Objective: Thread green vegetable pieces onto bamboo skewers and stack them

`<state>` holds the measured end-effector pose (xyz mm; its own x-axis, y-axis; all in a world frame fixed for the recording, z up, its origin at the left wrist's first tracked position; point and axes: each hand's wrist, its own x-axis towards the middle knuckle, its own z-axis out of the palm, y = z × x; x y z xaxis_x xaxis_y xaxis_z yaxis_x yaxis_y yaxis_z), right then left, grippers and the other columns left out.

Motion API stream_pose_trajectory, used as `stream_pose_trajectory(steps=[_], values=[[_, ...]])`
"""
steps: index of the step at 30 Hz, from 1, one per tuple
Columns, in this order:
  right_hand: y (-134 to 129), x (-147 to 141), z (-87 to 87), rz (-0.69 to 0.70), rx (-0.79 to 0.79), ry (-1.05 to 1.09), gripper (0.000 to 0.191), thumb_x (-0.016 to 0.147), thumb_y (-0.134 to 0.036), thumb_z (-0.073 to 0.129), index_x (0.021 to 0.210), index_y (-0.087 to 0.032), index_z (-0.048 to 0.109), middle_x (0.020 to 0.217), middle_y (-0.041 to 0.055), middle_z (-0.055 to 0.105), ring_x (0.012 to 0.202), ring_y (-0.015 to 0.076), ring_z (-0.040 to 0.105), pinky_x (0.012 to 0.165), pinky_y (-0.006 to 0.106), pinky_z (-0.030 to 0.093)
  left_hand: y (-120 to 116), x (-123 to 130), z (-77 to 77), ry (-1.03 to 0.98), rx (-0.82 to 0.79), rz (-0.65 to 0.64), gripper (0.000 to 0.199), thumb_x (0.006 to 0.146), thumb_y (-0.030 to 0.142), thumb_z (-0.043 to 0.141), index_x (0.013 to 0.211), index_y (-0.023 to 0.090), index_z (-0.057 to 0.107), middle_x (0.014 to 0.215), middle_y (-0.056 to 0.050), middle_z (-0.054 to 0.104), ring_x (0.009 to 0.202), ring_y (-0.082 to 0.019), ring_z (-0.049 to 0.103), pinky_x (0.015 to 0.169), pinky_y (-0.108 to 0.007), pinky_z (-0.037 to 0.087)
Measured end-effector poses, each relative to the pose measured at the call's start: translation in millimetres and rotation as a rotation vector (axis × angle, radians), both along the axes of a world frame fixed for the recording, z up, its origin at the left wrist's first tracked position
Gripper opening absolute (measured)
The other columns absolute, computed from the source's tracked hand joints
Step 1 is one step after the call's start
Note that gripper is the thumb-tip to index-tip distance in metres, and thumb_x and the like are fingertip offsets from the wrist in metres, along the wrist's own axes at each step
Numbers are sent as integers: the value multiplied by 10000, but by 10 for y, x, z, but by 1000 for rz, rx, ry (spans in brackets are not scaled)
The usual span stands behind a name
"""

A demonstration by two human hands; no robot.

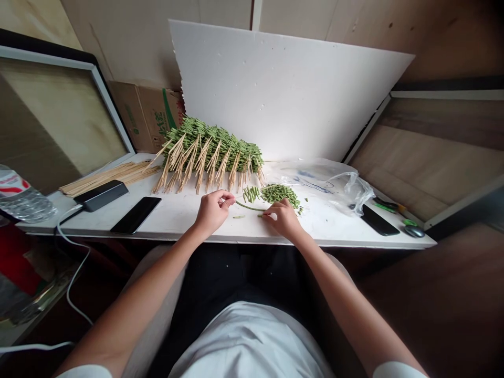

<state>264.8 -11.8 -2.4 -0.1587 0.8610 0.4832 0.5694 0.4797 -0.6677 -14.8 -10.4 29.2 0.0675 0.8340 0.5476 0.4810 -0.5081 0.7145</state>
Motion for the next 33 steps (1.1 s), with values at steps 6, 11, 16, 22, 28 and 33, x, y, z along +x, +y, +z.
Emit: stream_pose_trajectory(steps=[6, 11, 16, 22, 28, 33], values=[[1, -1, 60, -14, -27, 130, 117, 819, -399, 874, 805, -291, 833, 870, 82, 789, 1008, 336, 662, 1016, 543, 509, 4, -13, -7, -14, -18, -16, 167, 919, 345, 708, 920, 190, 771, 948, -89, 810, 740, -209, 722, 669, -308, 515], [34, 113, 264, 8, -241, 743, 357, 728, -512, 942, 950, -253, 836, 914, 44, 827, 893, 228, 756, 795, 348, 591, 7, -13, 1, -42, -40, -33, 178, 906, 349, 714, 922, 182, 774, 929, -95, 807, 747, -214, 728, 672, -305, 524], [0, 110, 382, 114, -374, 1080, 352, 706, -470, 972, 925, -250, 804, 984, 17, 832, 1044, 221, 786, 826, 274, 647, 1, -1, -15, -51, -56, -50, 176, 885, 338, 727, 895, 174, 791, 881, -91, 806, 707, -207, 720, 639, -293, 517], [-9, 80, 371, 192, -392, 1195, 329, 723, -379, 986, 953, -231, 803, 1005, 38, 843, 1062, 202, 802, 840, 208, 665, 3, 7, -50, -56, -22, -43, 157, 872, 312, 737, 871, 171, 804, 857, -83, 806, 663, -196, 705, 605, -281, 501], [11, 76, 338, 166, -370, 1171, 284, 749, -372, 964, 939, -233, 805, 992, 40, 842, 1044, 215, 809, 857, 232, 670, 6, 15, -49, -46, -22, -38, 137, 867, 291, 733, 859, 172, 801, 821, -74, 798, 617, -184, 676, 583, -281, 475], [-2, 65, 358, 154, -331, 1150, 252, 739, -346, 957, 897, -203, 823, 948, 52, 840, 994, 216, 811, 907, 245, 657, 15, 9, -69, -25, -7, -27, 127, 869, 281, 734, 855, 174, 801, 793, -63, 791, 587, -170, 647, 577, -281, 459]])
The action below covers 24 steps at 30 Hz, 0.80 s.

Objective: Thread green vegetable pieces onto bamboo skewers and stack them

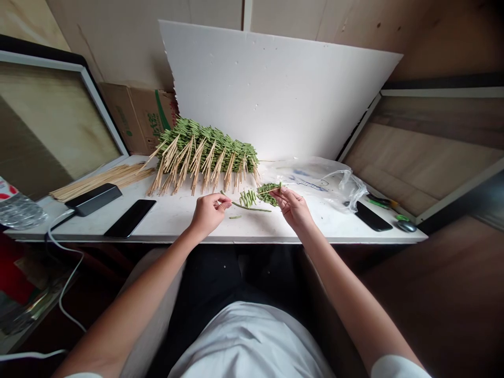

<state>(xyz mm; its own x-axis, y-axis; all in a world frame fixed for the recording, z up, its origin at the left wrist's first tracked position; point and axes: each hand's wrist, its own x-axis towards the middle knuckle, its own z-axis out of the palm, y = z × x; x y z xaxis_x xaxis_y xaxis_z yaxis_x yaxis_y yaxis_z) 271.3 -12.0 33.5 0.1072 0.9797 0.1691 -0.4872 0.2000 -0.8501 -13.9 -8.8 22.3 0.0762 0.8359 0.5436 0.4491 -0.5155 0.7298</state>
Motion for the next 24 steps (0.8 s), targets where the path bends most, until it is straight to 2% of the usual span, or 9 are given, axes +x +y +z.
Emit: stream_pose_trajectory(steps=[7, 17, 24], values=[[-7, -6, 14, -37, 21, -70, 194, 761, -348, 934, 855, -217, 827, 939, 59, 839, 1011, 256, 805, 969, 342, 652, -22, 12, 18, 24, 38, 4, 91, 874, 232, 735, 852, 176, 804, 826, -61, 801, 599, -165, 640, 619, -288, 498], [20, -41, -65, -63, 19, -92, 265, 753, -385, 941, 898, -193, 832, 963, 81, 845, 1001, 235, 811, 954, 307, 647, -47, 38, 15, 42, 80, 15, 71, 867, 152, 742, 846, 185, 801, 842, -54, 805, 645, -173, 662, 648, -287, 523], [-25, -129, -86, -83, -9, -78, 320, 720, -446, 969, 882, -206, 832, 985, 84, 845, 1023, 245, 802, 986, 361, 661, -69, 73, -4, 36, 92, 15, 117, 873, 99, 715, 842, 184, 790, 848, -53, 809, 670, -177, 689, 669, -287, 547]])
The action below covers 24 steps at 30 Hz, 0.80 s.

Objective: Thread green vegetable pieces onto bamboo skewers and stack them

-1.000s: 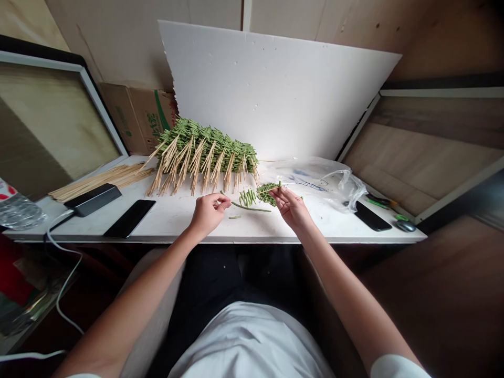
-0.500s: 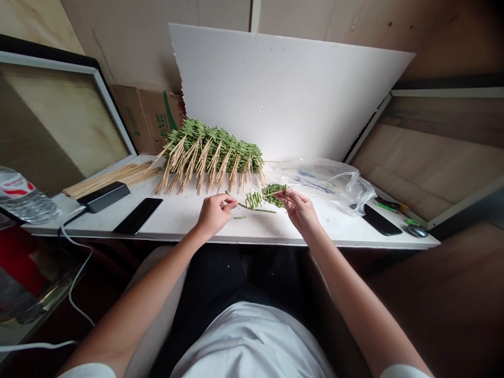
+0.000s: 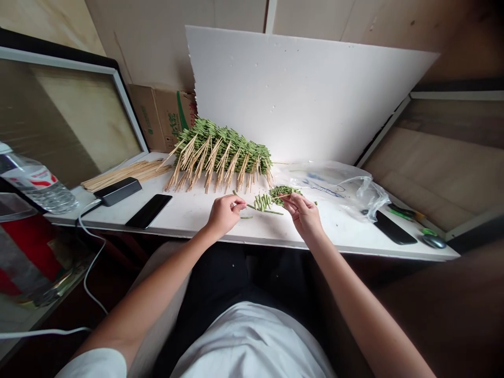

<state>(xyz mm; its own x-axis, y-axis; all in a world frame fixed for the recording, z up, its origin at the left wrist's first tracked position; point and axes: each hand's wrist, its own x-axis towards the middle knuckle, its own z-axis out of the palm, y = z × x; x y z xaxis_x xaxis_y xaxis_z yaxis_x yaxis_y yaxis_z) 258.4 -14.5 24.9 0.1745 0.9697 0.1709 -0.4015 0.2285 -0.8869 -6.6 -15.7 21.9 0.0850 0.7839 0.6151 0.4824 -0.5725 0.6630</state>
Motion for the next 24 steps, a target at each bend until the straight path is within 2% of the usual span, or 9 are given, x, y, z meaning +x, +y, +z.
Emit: stream_pose_trajectory(steps=[7, 10, 12, 14, 16, 18, 20, 24], values=[[-110, -268, -109, 27, -34, -72, 349, 667, -481, 987, 814, -217, 813, 963, 34, 811, 990, 223, 773, 963, 390, 670, -69, 76, 22, 14, -1, -9, 78, 885, 141, 732, 876, 188, 794, 868, -54, 810, 685, -180, 695, 686, -289, 549], [-119, -292, -121, 61, -17, -151, 361, 755, -515, 926, 966, -237, 833, 1059, 49, 817, 1088, 243, 760, 939, 388, 660, -21, 5, 54, 0, -3, 6, 74, 913, 199, 720, 893, 185, 790, 867, -62, 806, 673, -184, 696, 665, -293, 537], [-101, -277, -135, 61, 34, -326, 361, 821, -544, 867, 1036, -256, 836, 1101, 72, 822, 1116, 267, 749, 880, 387, 647, 41, -76, 73, -17, -8, 31, 101, 927, 245, 713, 905, 180, 787, 885, -79, 808, 682, -193, 709, 661, -296, 538], [-68, -286, -179, 46, 130, -595, 299, 868, -537, 825, 1002, -271, 847, 1073, 85, 827, 1082, 290, 732, 851, 407, 616, 106, -157, 83, -30, -13, 60, 119, 928, 269, 711, 910, 178, 785, 908, -92, 812, 707, -202, 727, 674, -299, 549], [-26, -350, -252, 31, 261, -877, 220, 905, -483, 798, 960, -278, 856, 1010, 92, 820, 1037, 306, 692, 898, 454, 573, 154, -215, 82, -34, -15, 74, 122, 924, 276, 711, 907, 178, 782, 913, -96, 813, 730, -208, 741, 692, -300, 560], [20, -463, -335, 11, 380, -1097, 190, 941, -416, 763, 1022, -274, 860, 974, 107, 795, 1022, 317, 642, 958, 493, 521, 179, -243, 72, -31, -14, 76, 124, 923, 277, 708, 904, 178, 779, 906, -98, 813, 748, -212, 750, 701, -299, 565], [69, -593, -400, 6, 436, -1244, 186, 951, -358, 749, 1057, -255, 861, 976, 129, 770, 1041, 328, 601, 952, 488, 494, 185, -249, 59, -23, -10, 79, 124, 922, 277, 705, 904, 178, 777, 906, -99, 812, 757, -214, 754, 714, -301, 569], [158, -749, -430, 62, 484, -1337, 98, 926, -255, 762, 921, -235, 857, 1037, 123, 775, 1081, 325, 579, 963, 469, 471, 186, -253, 39, -1, -5, 82, 135, 920, 284, 697, 908, 178, 779, 927, -98, 815, 751, -212, 749, 722, -305, 567]])
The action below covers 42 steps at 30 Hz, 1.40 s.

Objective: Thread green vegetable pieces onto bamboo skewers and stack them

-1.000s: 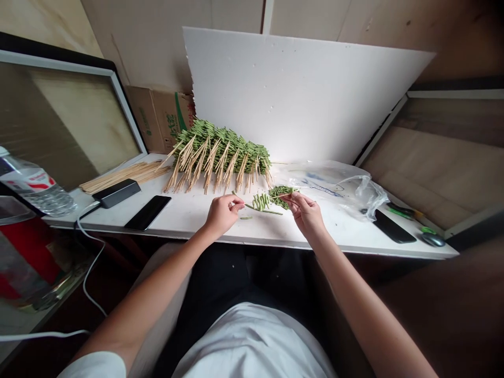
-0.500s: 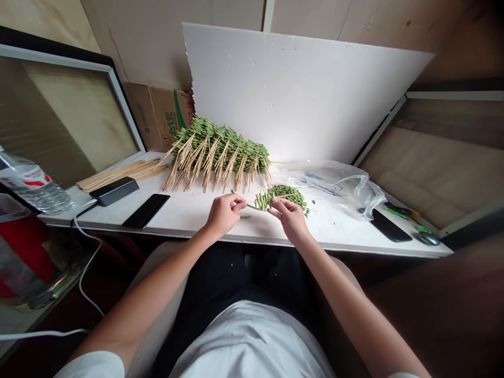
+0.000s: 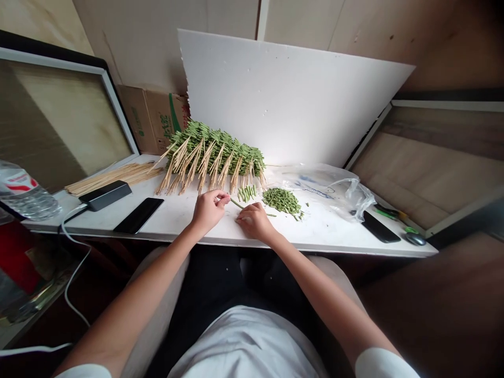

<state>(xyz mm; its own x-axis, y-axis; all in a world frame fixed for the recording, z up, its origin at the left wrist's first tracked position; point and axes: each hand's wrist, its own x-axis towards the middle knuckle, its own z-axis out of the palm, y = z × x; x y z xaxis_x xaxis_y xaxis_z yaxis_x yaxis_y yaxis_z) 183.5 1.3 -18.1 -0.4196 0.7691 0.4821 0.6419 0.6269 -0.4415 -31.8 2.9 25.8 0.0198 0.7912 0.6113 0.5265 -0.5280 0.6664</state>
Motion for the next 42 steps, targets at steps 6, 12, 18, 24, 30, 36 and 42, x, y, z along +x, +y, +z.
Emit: stream_pose_trajectory(steps=[6, 12, 18, 24, 30, 36, 42], values=[[0, 253, 92, -55, -68, 241, 135, 970, -312, 723, 967, -235, 834, 982, 95, 817, 939, 268, 698, 941, 448, 525, 38, -59, 7, -4, 11, 20, 153, 915, 312, 703, 903, 179, 779, 892, -83, 811, 704, -200, 724, 669, -291, 526], [-28, 796, 233, -119, -399, 979, 421, 739, -540, 924, 989, -214, 832, 863, 55, 826, 766, 196, 750, 698, 309, 598, 28, -40, 25, -35, -8, -23, 157, 901, 322, 716, 900, 180, 782, 867, -73, 810, 698, -194, 731, 663, -277, 530], [-19, 973, 381, -13, -569, 1287, 437, 608, -455, 1017, 903, -207, 811, 909, 26, 811, 876, 164, 756, 924, 288, 628, -17, 58, -19, -26, -31, -68, 166, 887, 339, 732, 897, 185, 793, 885, -79, 815, 719, -205, 745, 655, -279, 550], [-87, 910, 442, 29, -568, 1297, 410, 657, -491, 994, 893, -223, 793, 970, 27, 806, 955, 181, 771, 898, 270, 648, -53, 109, -40, 6, -53, -110, 159, 892, 325, 720, 884, 186, 797, 870, -78, 811, 693, -202, 732, 648, -281, 542], [-119, 869, 473, 38, -588, 1312, 385, 715, -490, 969, 952, -234, 804, 1089, 58, 826, 1084, 231, 786, 848, 270, 667, -71, 112, -46, 27, -52, -93, 175, 888, 345, 720, 875, 193, 805, 835, -75, 803, 655, -197, 699, 615, -281, 518], [-114, 868, 476, 38, -576, 1307, 358, 723, -481, 963, 944, -239, 818, 1073, 59, 832, 1079, 238, 791, 837, 276, 663, -69, 105, -60, 30, -46, -87, 193, 887, 362, 713, 875, 193, 804, 812, -73, 796, 605, -183, 659, 595, -281, 490], [-124, 862, 469, 52, -550, 1318, 302, 743, -433, 959, 947, -240, 849, 1023, 26, 838, 1031, 193, 789, 838, 240, 632, -73, 107, -62, 42, -27, -52, 164, 883, 330, 708, 869, 195, 801, 785, -60, 782, 571, -170, 617, 596, -284, 479]])
